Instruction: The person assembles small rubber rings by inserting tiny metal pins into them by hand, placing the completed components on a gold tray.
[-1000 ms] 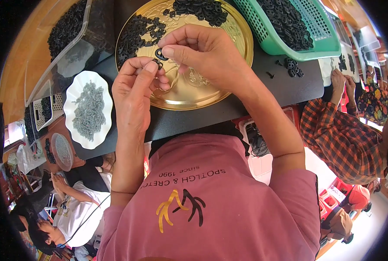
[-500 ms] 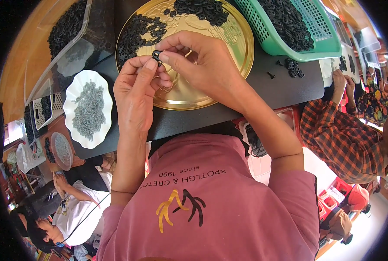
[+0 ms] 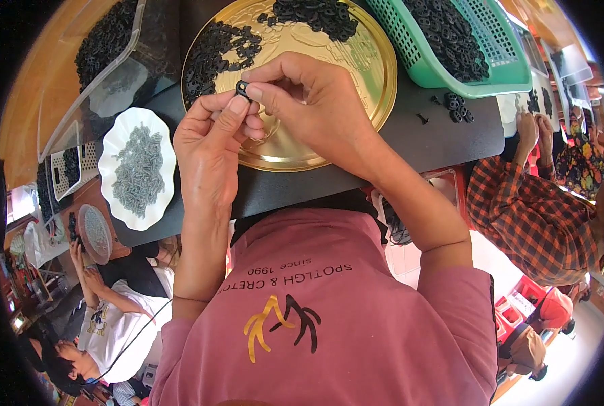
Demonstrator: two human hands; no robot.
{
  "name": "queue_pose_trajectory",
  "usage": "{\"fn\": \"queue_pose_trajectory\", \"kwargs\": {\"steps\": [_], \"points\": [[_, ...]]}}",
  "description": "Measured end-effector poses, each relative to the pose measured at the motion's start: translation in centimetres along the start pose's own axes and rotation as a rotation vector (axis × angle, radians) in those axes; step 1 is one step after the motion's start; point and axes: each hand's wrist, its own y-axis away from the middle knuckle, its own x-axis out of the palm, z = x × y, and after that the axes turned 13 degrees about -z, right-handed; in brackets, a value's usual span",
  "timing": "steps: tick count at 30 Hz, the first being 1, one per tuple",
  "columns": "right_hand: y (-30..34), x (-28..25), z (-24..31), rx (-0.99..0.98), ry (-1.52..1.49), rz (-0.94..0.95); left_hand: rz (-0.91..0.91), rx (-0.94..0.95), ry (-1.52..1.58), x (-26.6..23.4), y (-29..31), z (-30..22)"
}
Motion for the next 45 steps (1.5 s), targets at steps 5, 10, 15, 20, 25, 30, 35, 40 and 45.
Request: {"fn": "queue_pose_trajectory", "kwargs": {"steps": [5, 10, 15, 20, 25, 30, 35, 40, 45], "points": [[-0.9, -1.3, 0.6, 0.071, 0.0, 0.121, 0.066, 0.015, -0.04, -0.2, 0.0, -0.4], [-2.0, -2.5, 2.4, 0.206, -0.04, 0.339, 0.203, 0.195, -0.225, 0.2, 0.9, -1.4], [-2.0, -2.5, 2.6, 0.256, -0.027, 0.398, 0.296, 0.425, -0.413, -0.6, 0.0, -0.9], [-1.3, -1.9, 2.4, 0.284, -0.054, 0.349, 0.277, 0.584, -0.535, -0.5, -0.1, -1.1], [-0.8, -1.4, 2.0, 0.319, -0.125, 0.298, 0.218, 0.679, -0.598, -0.8, -0.3, -1.0], [-0.7, -1.1, 1.8, 0.352, -0.123, 0.281, 0.211, 0.655, -0.583, -1.1, -0.2, -1.0], [-0.7, -1.2, 2.3, 0.296, -0.142, 0.284, 0.191, 0.589, -0.485, -0.9, -0.4, -1.2], [-0.3, -1.0, 2.6, 0.188, -0.118, 0.262, 0.225, 0.601, -0.451, -1.2, -0.7, -0.9], [0.2, -0.5, 2.6, 0.134, -0.1, 0.202, 0.229, 0.596, -0.441, -0.9, -0.2, -1.0]]}}
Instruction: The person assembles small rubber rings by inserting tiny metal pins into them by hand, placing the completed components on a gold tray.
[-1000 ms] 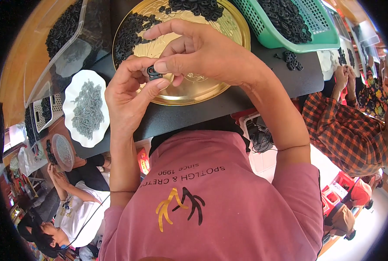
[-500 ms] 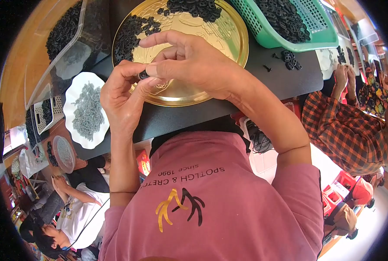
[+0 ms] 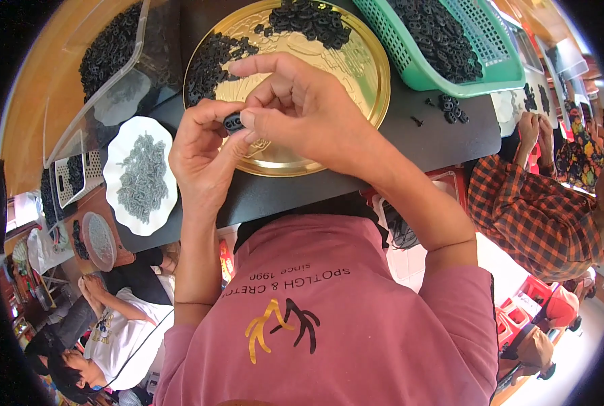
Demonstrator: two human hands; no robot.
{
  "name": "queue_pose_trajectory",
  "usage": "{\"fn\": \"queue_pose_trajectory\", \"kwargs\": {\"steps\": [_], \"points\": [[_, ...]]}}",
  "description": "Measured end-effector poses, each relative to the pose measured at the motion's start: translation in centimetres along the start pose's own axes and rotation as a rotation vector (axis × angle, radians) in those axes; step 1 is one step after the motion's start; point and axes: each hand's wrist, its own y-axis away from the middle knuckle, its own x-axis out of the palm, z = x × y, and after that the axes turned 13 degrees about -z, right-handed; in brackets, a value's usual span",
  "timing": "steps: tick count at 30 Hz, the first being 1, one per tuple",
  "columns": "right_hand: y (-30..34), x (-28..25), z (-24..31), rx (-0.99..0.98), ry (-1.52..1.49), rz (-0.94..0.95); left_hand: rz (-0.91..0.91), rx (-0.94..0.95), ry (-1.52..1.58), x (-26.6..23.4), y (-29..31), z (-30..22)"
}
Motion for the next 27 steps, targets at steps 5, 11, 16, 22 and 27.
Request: {"fn": "queue_pose_trajectory", "kwargs": {"steps": [5, 11, 16, 22, 27], "points": [[0.3, -0.4, -0.2, -0.089, 0.146, -0.084, -0.002, -0.029, 0.024, 1.2, 0.4, -0.1], [-1.8, -5.4, 2.0, -0.564, 0.47, -0.413, -0.002, -0.117, 0.014, 1.0, 0.9, 0.7], [-2.7, -10.1, 5.1, -0.752, 0.949, -0.77, -0.013, -0.191, -0.031, 0.8, 0.7, 0.9], [-3.8, -8.3, 4.1, -0.832, 0.962, -0.656, 0.013, -0.228, -0.104, 0.8, 0.8, 1.1], [-7.3, -4.2, -0.6, -0.768, 1.005, -0.306, 0.031, -0.269, -0.088, 0.7, 0.9, 1.6]]}}
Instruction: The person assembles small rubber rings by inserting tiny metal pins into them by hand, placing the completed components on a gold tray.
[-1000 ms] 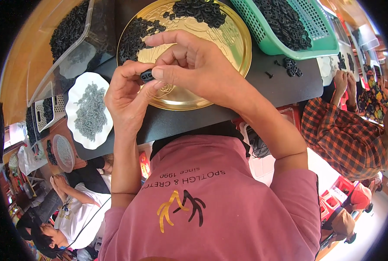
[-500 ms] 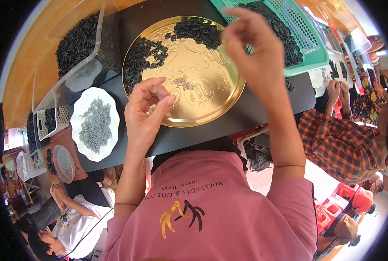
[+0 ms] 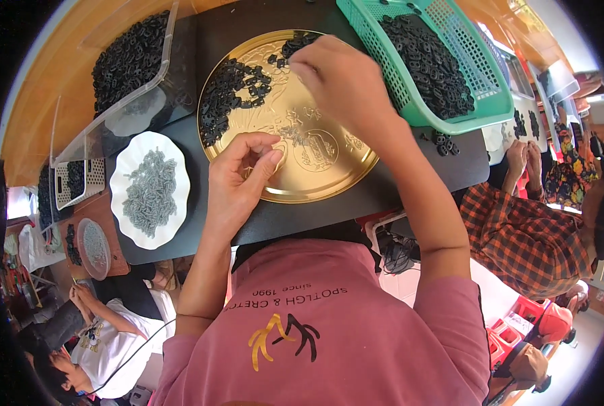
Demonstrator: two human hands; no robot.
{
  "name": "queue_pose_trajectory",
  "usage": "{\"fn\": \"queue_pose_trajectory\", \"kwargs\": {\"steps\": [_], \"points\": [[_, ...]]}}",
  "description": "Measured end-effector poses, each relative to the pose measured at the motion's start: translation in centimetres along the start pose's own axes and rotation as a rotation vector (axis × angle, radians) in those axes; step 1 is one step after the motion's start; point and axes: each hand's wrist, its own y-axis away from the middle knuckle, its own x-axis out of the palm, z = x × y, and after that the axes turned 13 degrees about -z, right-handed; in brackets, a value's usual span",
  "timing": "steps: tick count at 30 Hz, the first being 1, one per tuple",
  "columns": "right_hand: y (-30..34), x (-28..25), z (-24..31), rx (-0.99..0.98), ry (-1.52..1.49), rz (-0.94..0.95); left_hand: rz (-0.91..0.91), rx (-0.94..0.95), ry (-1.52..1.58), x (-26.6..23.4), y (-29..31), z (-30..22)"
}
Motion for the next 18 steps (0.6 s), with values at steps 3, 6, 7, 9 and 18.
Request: {"fn": "queue_pose_trajectory", "kwargs": {"steps": [3, 6, 7, 9, 18], "points": [[-0.9, 3.3, -1.1, -0.049, 0.141, 0.08, -0.027, 0.048, -0.032, -0.2, -0.1, -0.1], [-2.3, 5.6, -2.6, -0.061, 0.288, 0.14, -0.034, 0.026, -0.021, -0.3, -0.2, 0.0], [-2.7, 6.1, -2.6, -0.069, 0.336, 0.154, -0.039, 0.026, -0.021, -0.3, -0.2, 0.0], [-3.5, 6.9, -2.4, -0.088, 0.401, 0.22, -0.043, 0.073, -0.044, -0.3, -0.2, 0.0], [-5.7, 8.9, -4.0, -0.24, 0.513, 0.42, -0.071, 0.067, -0.017, -0.5, -0.2, -0.1]]}}
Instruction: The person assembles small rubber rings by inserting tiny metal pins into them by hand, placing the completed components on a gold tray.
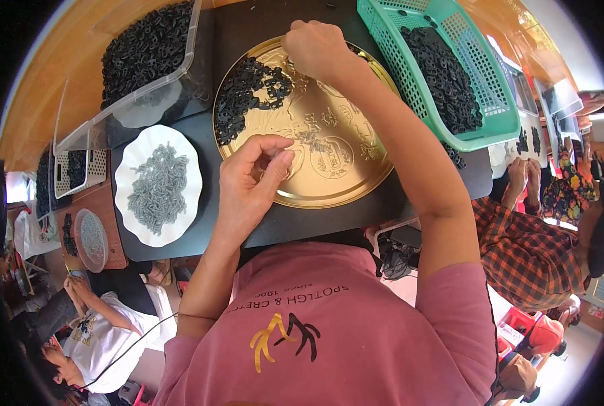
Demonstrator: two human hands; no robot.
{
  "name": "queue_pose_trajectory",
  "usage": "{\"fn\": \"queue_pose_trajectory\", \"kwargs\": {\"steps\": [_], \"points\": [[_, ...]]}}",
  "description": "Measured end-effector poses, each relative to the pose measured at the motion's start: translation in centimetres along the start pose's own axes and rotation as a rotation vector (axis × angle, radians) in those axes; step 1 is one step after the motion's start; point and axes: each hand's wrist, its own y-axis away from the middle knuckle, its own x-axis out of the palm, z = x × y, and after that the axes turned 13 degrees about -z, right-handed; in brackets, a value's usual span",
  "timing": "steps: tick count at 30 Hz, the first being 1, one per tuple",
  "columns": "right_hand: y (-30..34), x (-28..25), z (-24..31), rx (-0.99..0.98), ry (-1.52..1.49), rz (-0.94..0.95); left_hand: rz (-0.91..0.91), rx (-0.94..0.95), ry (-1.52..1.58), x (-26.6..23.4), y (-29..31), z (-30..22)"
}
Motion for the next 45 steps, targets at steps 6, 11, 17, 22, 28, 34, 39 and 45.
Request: {"fn": "queue_pose_trajectory", "kwargs": {"steps": [6, 11, 17, 22, 28, 34, 39, 45], "points": [[-1.3, -0.6, -0.5, 0.006, -0.108, 0.193, -0.005, -0.02, -0.012, 0.1, 0.0, -0.1], [-1.3, -0.9, -0.3, 0.028, -0.162, 0.205, -0.01, 0.029, -0.052, 0.2, -0.1, -0.1], [-1.0, -1.5, 0.4, 0.039, -0.306, 0.203, -0.015, 0.057, -0.054, 0.3, 0.0, 0.0], [-0.5, -1.2, 0.4, 0.029, -0.25, 0.139, -0.019, 0.086, -0.124, 0.3, -0.1, -0.4], [-0.6, -1.1, 0.6, 0.025, -0.232, 0.143, -0.021, 0.107, -0.117, 0.3, 0.0, -0.2], [-0.7, -0.5, 0.4, 0.101, -0.363, 0.122, -0.029, 0.029, -0.069, 0.3, -0.1, 0.2], [-0.7, -0.7, 0.6, 0.109, -0.334, 0.184, -0.063, -0.006, -0.014, 0.4, -0.2, 0.5], [1.9, -1.9, 0.4, 0.234, -0.686, 0.069, -0.083, -0.01, 0.002, 0.0, -0.3, 0.0]]}}
